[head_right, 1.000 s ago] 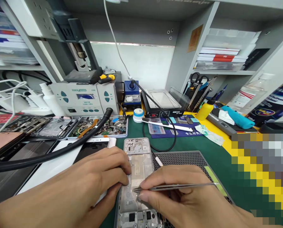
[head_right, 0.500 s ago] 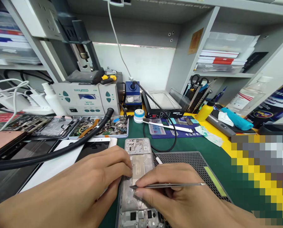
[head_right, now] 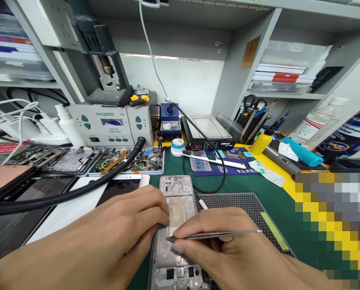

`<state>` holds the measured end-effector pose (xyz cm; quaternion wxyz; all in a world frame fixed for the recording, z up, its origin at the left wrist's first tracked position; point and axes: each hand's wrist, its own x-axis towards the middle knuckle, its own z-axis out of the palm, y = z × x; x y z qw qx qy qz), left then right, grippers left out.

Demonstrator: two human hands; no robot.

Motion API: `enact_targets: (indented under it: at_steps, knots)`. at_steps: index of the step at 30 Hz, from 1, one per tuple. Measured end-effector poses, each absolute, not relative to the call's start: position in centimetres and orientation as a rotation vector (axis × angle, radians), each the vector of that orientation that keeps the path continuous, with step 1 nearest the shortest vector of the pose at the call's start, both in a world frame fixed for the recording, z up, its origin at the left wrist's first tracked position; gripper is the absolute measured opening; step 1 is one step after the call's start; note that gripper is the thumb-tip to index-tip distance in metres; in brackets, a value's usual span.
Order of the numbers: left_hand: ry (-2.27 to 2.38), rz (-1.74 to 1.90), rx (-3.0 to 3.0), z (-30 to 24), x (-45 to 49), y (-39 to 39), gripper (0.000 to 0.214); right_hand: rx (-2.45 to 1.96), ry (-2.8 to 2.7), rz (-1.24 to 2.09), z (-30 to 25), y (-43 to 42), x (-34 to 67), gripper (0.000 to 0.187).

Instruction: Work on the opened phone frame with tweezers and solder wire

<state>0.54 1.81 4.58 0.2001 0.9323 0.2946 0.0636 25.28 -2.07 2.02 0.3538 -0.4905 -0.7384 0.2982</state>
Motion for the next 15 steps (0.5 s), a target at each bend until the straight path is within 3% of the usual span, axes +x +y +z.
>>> enact_targets:
  at_steps: [15]
  knots:
    - [0.819,0.183,2.618,4.32,0.81,1.65,0.028,-1.301,-1.907,0.826,1.86,-2.16,25.55,0.013]
